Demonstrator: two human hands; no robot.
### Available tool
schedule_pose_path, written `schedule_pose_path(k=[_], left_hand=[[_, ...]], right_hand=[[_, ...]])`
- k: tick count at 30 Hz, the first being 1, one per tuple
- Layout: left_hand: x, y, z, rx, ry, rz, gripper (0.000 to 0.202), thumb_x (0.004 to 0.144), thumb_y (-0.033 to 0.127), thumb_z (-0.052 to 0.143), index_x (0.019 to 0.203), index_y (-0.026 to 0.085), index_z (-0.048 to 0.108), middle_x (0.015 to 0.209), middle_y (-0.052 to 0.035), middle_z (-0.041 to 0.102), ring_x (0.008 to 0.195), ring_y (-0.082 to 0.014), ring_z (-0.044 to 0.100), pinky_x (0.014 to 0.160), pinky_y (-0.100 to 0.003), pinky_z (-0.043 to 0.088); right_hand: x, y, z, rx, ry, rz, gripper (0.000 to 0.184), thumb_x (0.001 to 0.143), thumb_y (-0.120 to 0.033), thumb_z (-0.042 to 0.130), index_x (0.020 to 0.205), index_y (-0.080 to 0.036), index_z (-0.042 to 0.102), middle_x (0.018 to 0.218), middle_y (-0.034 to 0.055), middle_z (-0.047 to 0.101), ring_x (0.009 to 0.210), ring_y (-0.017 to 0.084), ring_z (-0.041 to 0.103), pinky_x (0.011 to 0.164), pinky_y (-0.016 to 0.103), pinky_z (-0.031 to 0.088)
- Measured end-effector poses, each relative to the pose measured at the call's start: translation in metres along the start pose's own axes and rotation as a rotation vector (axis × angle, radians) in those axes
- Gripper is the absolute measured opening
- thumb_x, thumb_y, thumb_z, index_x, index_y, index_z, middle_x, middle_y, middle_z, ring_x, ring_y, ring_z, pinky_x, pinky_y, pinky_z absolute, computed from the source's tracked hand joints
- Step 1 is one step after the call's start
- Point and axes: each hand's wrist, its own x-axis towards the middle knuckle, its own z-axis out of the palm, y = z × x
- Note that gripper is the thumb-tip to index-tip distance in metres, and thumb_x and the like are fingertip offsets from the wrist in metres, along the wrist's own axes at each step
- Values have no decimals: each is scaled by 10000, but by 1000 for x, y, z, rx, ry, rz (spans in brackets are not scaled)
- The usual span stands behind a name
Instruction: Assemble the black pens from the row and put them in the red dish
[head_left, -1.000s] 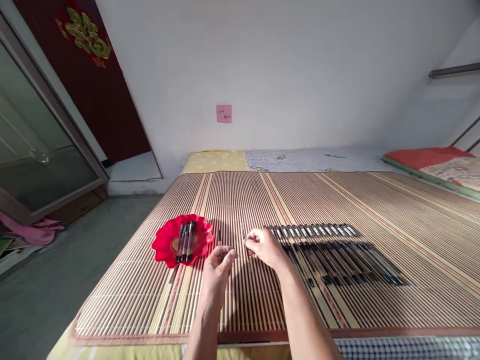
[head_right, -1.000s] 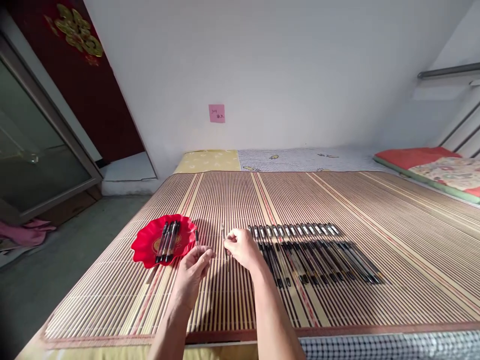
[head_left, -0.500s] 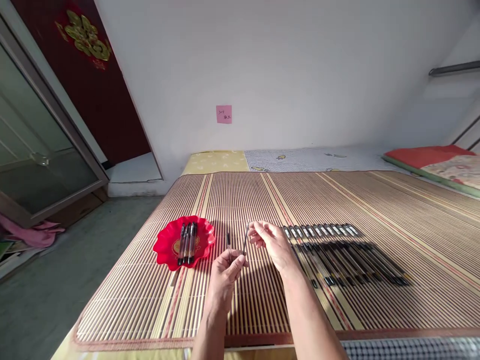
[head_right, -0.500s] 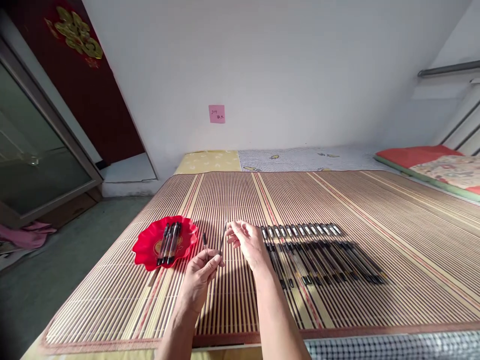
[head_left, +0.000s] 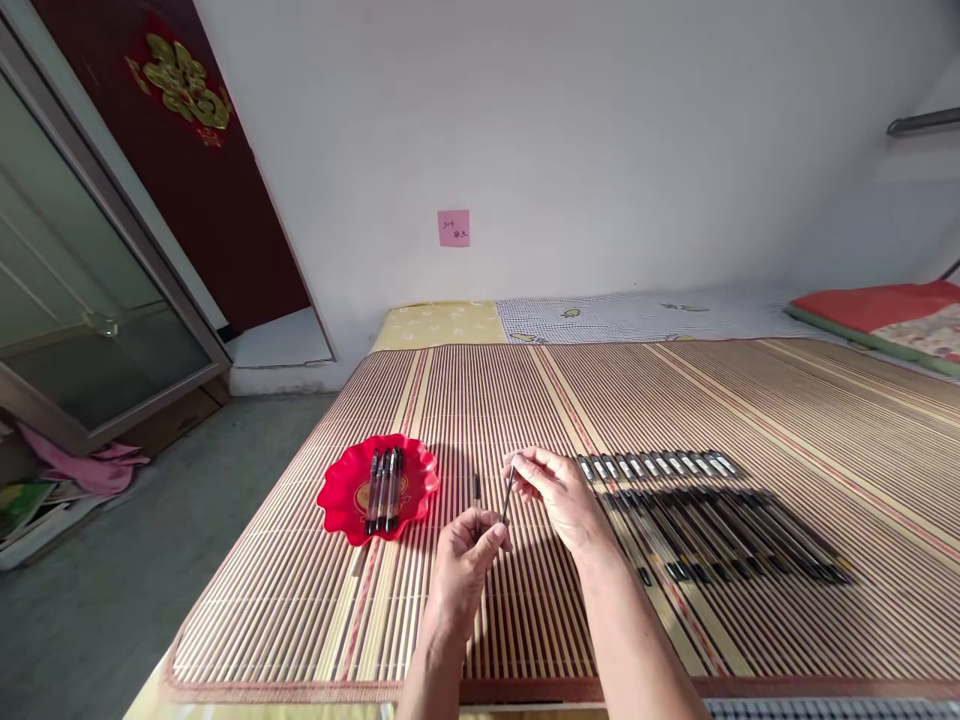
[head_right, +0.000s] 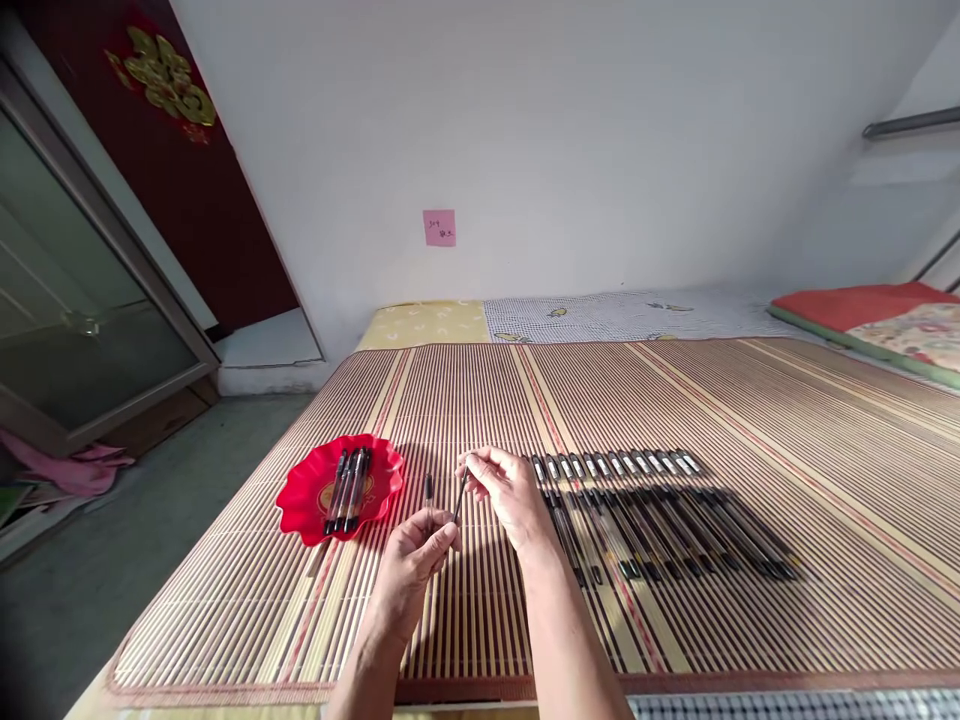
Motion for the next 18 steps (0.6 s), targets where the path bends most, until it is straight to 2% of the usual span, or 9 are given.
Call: schedule_pose_path(k=[2, 6, 8, 12, 15, 18], left_hand=[[0, 1, 1, 2, 7, 2, 421, 777, 529, 873, 884, 143, 740, 709, -12, 666, 553, -67, 390, 543, -218, 284], [2, -1, 3, -56, 115, 74, 546, 950, 617, 658, 1271, 179, 718, 795, -26, 693, 552, -78, 380, 535, -229, 276], [4, -3, 1, -77, 137, 107, 539, 967, 602, 644, 1266, 163, 733, 747, -26, 680, 569, -88, 371, 551, -234, 287], [5, -7, -3, -105, 107, 83, 422, 891, 502, 790, 1141, 161, 794, 689, -2, 631, 604, -90, 382, 593, -227, 316], [5, -7, -4, -106, 110, 45, 382, 867, 475, 822, 1103, 175, 809, 685, 11, 605, 619, -88, 412, 611, -220, 329], [4, -5, -2, -78, 95, 45, 400, 850, 490, 832, 1092, 172, 817, 680, 15, 592, 602, -81, 407, 597, -217, 317]], right_hand=[[1, 3, -2, 33, 16, 8, 320, 841, -510, 816, 874, -192, 787, 862, 48, 750, 645, 120, 617, 567, 232, 490], [2, 7, -7, 140, 83, 31, 322, 815, -499, 852, 909, -196, 798, 855, 39, 749, 637, 103, 608, 577, 218, 517], [3, 6, -10, 207, 119, 53, 334, 776, -492, 888, 896, -192, 804, 842, 34, 749, 628, 91, 604, 582, 206, 525], [7, -1, -17, 375, 265, 48, 396, 640, -489, 971, 838, -188, 807, 811, 26, 750, 609, 81, 610, 582, 203, 542], [10, -9, -20, 480, 383, -58, 388, 604, -454, 993, 822, -201, 796, 816, 18, 754, 645, 92, 638, 626, 223, 566], [8, -18, -19, 489, 462, -165, 350, 641, -438, 976, 814, -206, 779, 823, 17, 750, 656, 99, 643, 648, 241, 567]])
